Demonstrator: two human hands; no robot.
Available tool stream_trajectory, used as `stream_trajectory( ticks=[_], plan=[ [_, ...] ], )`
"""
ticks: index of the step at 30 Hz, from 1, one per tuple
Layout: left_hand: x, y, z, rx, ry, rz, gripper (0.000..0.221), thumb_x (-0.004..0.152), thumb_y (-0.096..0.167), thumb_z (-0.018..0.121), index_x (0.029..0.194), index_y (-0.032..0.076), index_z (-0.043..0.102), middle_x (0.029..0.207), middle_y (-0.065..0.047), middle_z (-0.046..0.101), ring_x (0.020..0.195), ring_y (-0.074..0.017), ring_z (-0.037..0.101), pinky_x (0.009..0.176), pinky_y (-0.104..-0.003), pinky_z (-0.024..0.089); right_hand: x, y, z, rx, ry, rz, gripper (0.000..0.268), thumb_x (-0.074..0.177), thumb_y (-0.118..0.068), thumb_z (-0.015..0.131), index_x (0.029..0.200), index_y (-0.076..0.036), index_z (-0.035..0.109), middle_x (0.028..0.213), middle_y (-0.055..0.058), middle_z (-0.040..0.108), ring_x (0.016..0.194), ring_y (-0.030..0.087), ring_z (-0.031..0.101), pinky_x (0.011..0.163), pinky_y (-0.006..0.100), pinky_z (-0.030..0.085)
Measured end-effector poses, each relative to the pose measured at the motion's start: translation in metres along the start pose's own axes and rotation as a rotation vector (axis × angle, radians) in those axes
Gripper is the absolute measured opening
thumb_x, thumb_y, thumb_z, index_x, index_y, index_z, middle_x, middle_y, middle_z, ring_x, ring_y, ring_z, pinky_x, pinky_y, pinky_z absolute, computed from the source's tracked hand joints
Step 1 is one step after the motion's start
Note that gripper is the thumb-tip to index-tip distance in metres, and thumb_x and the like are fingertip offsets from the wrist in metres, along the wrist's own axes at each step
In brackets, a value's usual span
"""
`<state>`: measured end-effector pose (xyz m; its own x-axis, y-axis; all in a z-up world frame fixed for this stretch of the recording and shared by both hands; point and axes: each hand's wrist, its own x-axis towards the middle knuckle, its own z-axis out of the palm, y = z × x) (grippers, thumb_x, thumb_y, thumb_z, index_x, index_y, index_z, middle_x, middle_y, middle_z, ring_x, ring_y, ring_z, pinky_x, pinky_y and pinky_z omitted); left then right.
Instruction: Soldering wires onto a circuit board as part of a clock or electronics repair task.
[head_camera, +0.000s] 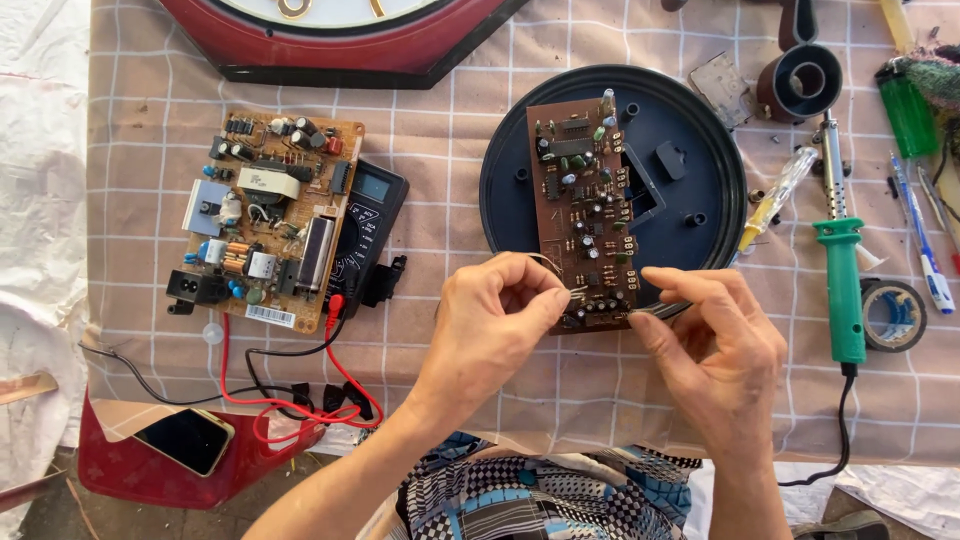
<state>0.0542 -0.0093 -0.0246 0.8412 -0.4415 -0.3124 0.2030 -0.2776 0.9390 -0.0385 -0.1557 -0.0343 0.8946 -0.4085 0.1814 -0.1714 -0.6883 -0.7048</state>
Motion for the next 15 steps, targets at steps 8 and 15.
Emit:
stream_trajectory(
  ticks=[8,15],
  plan=[
    [0.009,-0.001,0.007,0.17,0.1,-0.045,0.011,0.07,0.015,0.063,0.06,0.013,0.062,0.054,0.007,0.057,0.049,-0.0014,0.045,0.048,-0.019,0.04,-0.002,0.008,0.002,-0.03,-0.068,-0.064,0.028,0.073,-0.015,0.069,0.101,-0.011,0.064,0.089,0.005,0.055,0.053,0.007,0.044,0.056,0.017,0.042],
    [0.008,-0.005,0.015,0.317,0.185,-0.012,0.01,0.069,0.018,0.064,0.059,0.017,0.062,0.058,0.008,0.06,0.05,-0.0035,0.05,0.052,-0.021,0.042,-0.002,0.008,0.003,-0.014,-0.066,-0.077,0.027,0.073,-0.012,0.071,0.099,-0.01,0.064,0.088,0.005,0.056,0.056,0.007,0.047,0.054,0.017,0.042]
  ],
)
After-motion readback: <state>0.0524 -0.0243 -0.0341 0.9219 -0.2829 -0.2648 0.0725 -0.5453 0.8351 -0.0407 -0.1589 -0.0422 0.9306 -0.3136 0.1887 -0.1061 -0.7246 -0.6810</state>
